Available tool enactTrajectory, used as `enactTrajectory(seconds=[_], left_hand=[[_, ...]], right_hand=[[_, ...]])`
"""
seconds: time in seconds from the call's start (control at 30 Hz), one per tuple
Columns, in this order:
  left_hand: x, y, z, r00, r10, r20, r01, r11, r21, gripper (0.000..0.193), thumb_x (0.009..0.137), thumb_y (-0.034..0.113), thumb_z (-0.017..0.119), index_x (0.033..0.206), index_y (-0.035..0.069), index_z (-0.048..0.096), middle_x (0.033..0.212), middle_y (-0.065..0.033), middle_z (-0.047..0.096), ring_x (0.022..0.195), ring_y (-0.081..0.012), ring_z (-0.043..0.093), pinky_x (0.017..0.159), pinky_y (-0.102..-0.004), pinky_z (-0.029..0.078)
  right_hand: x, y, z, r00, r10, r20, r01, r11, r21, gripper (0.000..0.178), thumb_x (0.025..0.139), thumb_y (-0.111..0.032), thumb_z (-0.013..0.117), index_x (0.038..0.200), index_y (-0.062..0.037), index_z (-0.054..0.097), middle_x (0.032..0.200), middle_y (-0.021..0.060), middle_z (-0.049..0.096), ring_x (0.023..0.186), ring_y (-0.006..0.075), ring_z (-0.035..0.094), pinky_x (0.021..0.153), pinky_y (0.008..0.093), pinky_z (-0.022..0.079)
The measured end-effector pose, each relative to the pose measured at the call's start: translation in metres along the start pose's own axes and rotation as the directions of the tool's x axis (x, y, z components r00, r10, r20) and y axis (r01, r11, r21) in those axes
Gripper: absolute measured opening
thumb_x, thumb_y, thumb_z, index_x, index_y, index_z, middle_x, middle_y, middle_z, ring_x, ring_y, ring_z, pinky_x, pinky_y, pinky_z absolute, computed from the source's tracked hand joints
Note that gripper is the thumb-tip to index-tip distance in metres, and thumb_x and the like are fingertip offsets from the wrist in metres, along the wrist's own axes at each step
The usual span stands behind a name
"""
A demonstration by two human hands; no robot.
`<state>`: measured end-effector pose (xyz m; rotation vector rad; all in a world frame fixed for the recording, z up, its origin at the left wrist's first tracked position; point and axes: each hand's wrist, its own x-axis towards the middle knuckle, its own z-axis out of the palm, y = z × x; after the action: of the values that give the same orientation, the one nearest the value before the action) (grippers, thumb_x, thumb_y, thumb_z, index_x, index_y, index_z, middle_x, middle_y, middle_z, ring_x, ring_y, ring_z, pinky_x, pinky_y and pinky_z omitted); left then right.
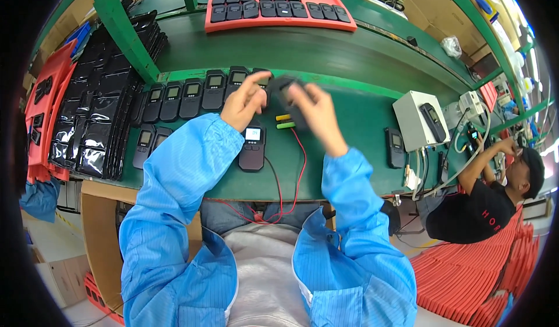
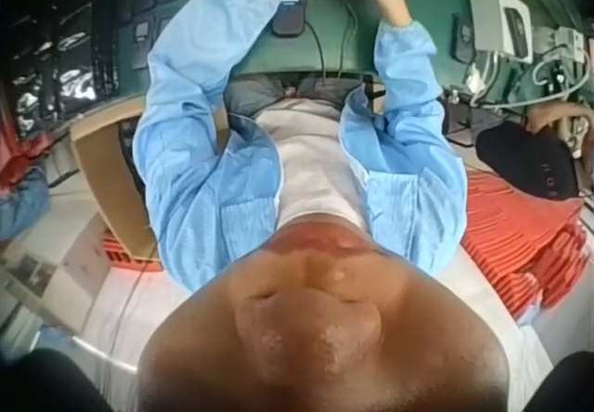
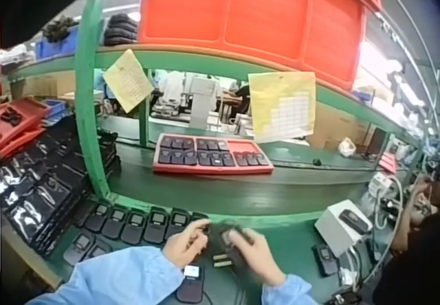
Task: Insert batteries into handheld electronic devices and line them up on an assembly line workbench.
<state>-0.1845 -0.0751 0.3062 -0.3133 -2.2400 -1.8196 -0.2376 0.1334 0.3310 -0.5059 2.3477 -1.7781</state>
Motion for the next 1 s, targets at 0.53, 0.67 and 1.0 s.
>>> enactTrajectory(seconds=[0.53,0.67,1.0], left_hand=[[-0.002,0.015,-0.013,0.979,0.196,-0.061,-0.156,0.903,0.401,0.014,0.093,0.010,0.061,0.101,0.007,0.072,0.078,-0.0046,0.066,0.066,-0.0110,0.057,0.061,-0.0272,0.048],[-0.005,0.055,-0.060,0.739,0.672,0.050,-0.446,0.432,0.784,0.018,0.080,0.006,0.069,0.096,0.012,0.073,0.082,-0.0055,0.070,0.073,-0.0212,0.067,0.063,-0.0322,0.054],[-0.075,0.033,-0.465,0.783,0.401,-0.475,0.335,0.371,0.866,0.040,0.099,0.037,0.055,0.124,0.007,0.064,0.122,-0.0133,0.065,0.118,-0.0248,0.058,0.099,-0.0397,0.045]], right_hand=[[0.073,0.109,-0.045,0.840,-0.463,-0.282,0.229,0.774,-0.590,0.038,0.092,-0.028,0.063,0.125,-0.0091,0.062,0.131,0.0149,0.058,0.119,0.0328,0.055,0.102,0.0403,0.041],[0.080,0.123,-0.055,0.870,-0.477,-0.124,0.225,0.608,-0.761,0.036,0.092,-0.029,0.063,0.122,-0.0108,0.064,0.133,0.0159,0.058,0.126,0.0364,0.051,0.106,0.0442,0.038],[0.079,0.110,-0.047,0.897,-0.417,-0.146,0.161,0.616,-0.771,0.033,0.095,-0.033,0.060,0.123,-0.0163,0.065,0.137,0.0127,0.057,0.133,0.0327,0.047,0.115,0.0486,0.027]])
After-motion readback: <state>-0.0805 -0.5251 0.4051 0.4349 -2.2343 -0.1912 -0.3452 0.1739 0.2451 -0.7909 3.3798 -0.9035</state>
